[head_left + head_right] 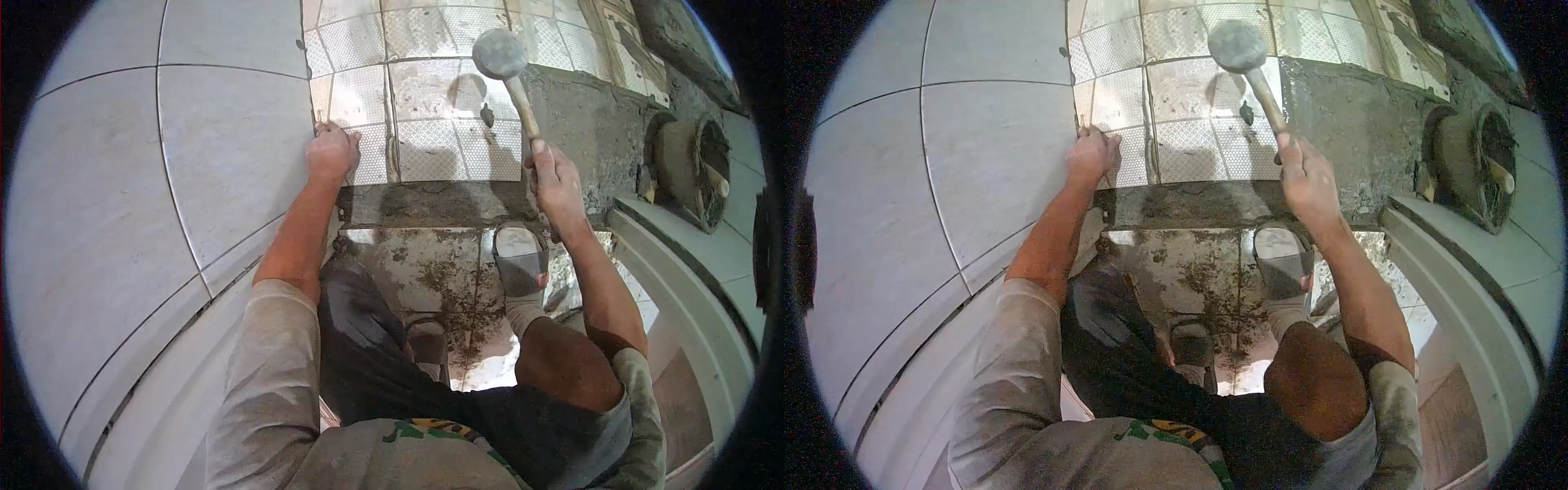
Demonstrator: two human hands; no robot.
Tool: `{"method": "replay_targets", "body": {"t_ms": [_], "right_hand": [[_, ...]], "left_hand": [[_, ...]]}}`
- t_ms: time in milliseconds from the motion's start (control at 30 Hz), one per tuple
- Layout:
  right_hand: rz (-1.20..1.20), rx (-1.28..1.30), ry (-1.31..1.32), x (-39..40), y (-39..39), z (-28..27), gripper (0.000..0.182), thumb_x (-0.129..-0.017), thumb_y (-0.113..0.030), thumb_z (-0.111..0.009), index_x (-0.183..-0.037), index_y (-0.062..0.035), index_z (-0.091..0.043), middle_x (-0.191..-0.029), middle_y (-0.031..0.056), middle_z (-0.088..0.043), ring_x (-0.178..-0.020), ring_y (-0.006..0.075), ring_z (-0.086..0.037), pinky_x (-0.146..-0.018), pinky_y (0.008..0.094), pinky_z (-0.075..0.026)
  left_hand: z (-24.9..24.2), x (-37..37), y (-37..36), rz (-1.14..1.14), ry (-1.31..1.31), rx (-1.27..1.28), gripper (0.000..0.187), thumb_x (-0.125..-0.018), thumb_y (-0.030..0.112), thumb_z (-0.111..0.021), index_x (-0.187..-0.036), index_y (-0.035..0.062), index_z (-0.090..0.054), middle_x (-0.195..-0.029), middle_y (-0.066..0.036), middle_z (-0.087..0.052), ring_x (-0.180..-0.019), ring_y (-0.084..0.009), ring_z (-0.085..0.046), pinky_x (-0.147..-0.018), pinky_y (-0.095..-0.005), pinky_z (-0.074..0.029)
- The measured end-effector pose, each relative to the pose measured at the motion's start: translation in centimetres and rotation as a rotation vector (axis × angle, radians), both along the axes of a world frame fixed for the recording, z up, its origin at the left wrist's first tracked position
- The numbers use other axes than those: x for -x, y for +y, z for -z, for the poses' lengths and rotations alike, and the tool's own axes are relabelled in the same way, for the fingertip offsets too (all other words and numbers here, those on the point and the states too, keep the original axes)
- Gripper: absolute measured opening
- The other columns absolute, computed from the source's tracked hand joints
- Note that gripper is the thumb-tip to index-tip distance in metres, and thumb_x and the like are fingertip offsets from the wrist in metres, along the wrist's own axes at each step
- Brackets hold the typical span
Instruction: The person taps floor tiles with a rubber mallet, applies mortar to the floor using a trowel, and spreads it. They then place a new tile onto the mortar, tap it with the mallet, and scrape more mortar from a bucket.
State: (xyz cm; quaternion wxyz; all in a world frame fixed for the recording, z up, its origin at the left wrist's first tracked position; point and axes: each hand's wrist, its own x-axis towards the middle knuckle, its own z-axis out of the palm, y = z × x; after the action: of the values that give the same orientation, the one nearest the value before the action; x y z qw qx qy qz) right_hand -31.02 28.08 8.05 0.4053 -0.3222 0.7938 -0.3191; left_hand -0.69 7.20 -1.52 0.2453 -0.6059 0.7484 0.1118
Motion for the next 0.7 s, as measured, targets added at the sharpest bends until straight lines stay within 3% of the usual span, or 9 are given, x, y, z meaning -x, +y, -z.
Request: {"method": "replay_targets", "body": {"t_ms": [133, 233, 267, 333, 367, 433, 667, 700], "right_hand": [[0.010, 0.037, 0.094, 0.7, 4.1, -0.9, 0.048, -0.099, -0.040, -0.041, -0.085, 0.0028, -0.058, -0.070, 0.0203, -0.055, -0.069, 0.0356, -0.055, -0.066, 0.0438, -0.042], [0.055, -0.014, 0.050, 1.1, 6.4, -2.3, 0.045, -0.099, -0.036, -0.042, -0.084, 0.0029, -0.057, -0.070, 0.0208, -0.054, -0.069, 0.0374, -0.054, -0.066, 0.0446, -0.042], [0.063, -0.010, 0.054, 1.2, 7.1, -1.8, 0.045, -0.099, -0.036, -0.042, -0.084, 0.0029, -0.057, -0.070, 0.0208, -0.054, -0.069, 0.0374, -0.054, -0.066, 0.0446, -0.042], [0.007, 0.255, 0.389, 1.4, 8.9, -0.1, 0.046, -0.099, -0.043, -0.044, -0.083, -0.0017, -0.058, -0.059, 0.0025, -0.046, -0.053, 0.0103, -0.047, -0.049, 0.0289, -0.037], [0.012, 0.258, 0.392, 1.5, 9.6, 0.1, 0.046, -0.099, -0.043, -0.044, -0.083, -0.0017, -0.058, -0.059, 0.0025, -0.046, -0.053, 0.0103, -0.047, -0.049, 0.0289, -0.037], [0.119, 0.059, 0.105, 1.3, 10.5, -0.1, 0.047, -0.099, -0.044, -0.043, -0.083, -0.0016, -0.057, -0.057, 0.0025, -0.045, -0.050, 0.0104, -0.046, -0.048, 0.0285, -0.036], [0.102, 0.048, 0.128, 0.9, 10.8, -0.7, 0.048, -0.099, -0.046, -0.043, -0.082, -0.0028, -0.056, -0.055, 0.0008, -0.043, -0.048, 0.0106, -0.045, -0.047, 0.0283, -0.035], [0.091, 0.027, 0.108, 0.7, 10.6, -1.1, 0.047, -0.099, -0.043, -0.043, -0.085, 0.0008, -0.056, -0.065, 0.0128, -0.050, -0.059, 0.0269, -0.049, -0.056, 0.0369, -0.039]], "left_hand": [[-0.6, 0.6, 1.9, 0.214, 0.091, 0.036, 0.060, -0.089, 0.034, -0.055, -0.135, -0.0013, -0.042, -0.143, -0.024, -0.039, -0.127, -0.0345, -0.047, -0.102, -0.0451, -0.041], [0.1, 1.1, 3.6, 0.564, 0.158, 0.018, 0.055, -0.090, 0.027, -0.053, -0.140, 0.0079, -0.039, -0.150, -0.017, -0.031, -0.139, -0.0304, -0.031, -0.113, -0.0479, -0.024], [0.0, 1.5, 4.0, 0.573, 0.161, 0.023, 0.055, -0.090, 0.027, -0.053, -0.140, 0.0079, -0.039, -0.150, -0.017, -0.031, -0.139, -0.0304, -0.031, -0.113, -0.0479, -0.024], [-0.8, 2.3, 5.0, 0.649, 0.138, -0.043, 0.053, -0.091, 0.025, -0.052, -0.140, 0.0103, -0.039, -0.152, -0.015, -0.028, -0.140, -0.0298, -0.029, -0.115, -0.0487, -0.020], [-1.3, 2.4, 5.4, 0.675, 0.091, -0.076, 0.054, -0.091, 0.025, -0.053, -0.142, 0.0132, -0.038, -0.154, -0.013, -0.025, -0.142, -0.0286, -0.024, -0.116, -0.0495, -0.017], [-1.5, 2.1, 6.0, 0.704, 0.064, -0.100, 0.056, -0.090, 0.025, -0.054, -0.143, 0.0143, -0.037, -0.155, -0.013, -0.024, -0.143, -0.0282, -0.023, -0.116, -0.0495, -0.017], [-2.8, 2.5, 7.3, 0.819, -0.059, -0.152, 0.066, -0.087, 0.028, -0.060, -0.146, 0.0161, -0.032, -0.157, -0.011, -0.017, -0.146, -0.0265, -0.013, -0.115, -0.0545, -0.013], [-3.0, 2.6, 7.3, 0.835, -0.113, -0.151, 0.065, -0.089, 0.029, -0.059, -0.147, 0.0172, -0.031, -0.157, -0.011, -0.014, -0.146, -0.0268, -0.010, -0.115, -0.0557, -0.012]]}}
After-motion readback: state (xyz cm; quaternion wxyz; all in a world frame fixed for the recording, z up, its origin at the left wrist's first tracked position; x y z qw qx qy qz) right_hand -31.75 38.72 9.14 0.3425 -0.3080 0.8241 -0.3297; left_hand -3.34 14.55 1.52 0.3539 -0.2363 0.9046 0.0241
